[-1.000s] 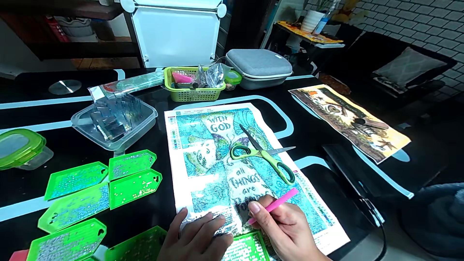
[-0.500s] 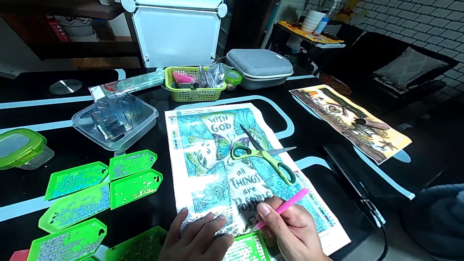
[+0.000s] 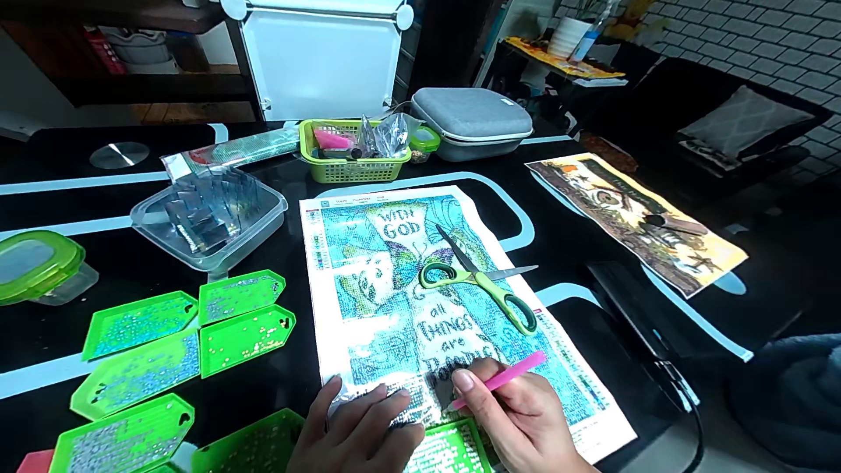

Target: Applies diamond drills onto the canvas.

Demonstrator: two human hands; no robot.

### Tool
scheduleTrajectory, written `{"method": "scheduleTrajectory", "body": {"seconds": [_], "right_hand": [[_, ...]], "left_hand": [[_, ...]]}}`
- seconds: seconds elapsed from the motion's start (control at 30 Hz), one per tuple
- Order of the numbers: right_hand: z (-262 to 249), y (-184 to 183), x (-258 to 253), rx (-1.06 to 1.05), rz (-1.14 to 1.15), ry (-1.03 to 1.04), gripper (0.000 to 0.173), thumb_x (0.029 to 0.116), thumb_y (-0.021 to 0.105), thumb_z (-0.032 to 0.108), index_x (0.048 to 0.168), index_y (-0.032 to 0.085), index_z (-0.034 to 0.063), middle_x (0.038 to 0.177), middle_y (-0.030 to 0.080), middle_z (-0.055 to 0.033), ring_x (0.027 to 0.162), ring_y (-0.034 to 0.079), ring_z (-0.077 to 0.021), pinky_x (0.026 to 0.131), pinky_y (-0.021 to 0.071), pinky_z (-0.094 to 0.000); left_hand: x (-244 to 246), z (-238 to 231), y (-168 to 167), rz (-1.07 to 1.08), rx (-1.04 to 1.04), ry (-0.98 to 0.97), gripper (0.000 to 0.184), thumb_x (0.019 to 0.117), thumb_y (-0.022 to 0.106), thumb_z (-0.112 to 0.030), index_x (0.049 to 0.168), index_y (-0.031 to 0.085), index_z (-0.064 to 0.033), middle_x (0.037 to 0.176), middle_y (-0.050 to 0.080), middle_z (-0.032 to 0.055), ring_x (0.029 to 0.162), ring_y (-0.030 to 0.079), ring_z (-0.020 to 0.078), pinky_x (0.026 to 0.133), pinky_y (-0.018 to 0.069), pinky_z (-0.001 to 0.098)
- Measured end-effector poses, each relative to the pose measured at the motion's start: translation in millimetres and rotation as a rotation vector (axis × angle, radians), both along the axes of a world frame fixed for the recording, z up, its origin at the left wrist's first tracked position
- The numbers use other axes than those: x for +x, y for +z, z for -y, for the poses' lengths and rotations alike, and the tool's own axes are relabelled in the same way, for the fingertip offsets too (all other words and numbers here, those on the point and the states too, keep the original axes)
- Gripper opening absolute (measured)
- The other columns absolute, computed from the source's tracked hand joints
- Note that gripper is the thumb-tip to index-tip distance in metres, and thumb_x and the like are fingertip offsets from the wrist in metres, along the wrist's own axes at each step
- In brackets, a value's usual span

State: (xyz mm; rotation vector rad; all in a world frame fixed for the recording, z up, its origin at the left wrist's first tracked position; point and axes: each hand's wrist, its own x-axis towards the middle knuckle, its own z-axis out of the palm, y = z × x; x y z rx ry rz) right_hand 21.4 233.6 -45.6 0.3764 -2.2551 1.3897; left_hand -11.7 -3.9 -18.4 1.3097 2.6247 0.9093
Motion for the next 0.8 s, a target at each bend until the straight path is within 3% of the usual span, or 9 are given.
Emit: {"method": "scheduleTrajectory", "body": {"seconds": [0.8], "right_hand": [[-0.1,0.1,-0.2,-0.028,-0.010,-0.004,0.028,0.1087,0.054,0.021,0.088,0.061,0.0039,0.069,0.061,-0.0009,0.062,0.059,0.0017,0.057,0.0494,-0.0123]], "left_hand": [[0.1,-0.3,0.3,0.000,0.004,0.003,0.042,0.0881,0.075,-0.047,0.119,0.075,-0.0192,0.135,0.069,0.0051,0.130,0.061,0.0261,0.117,0.0261,0.0605]]}}
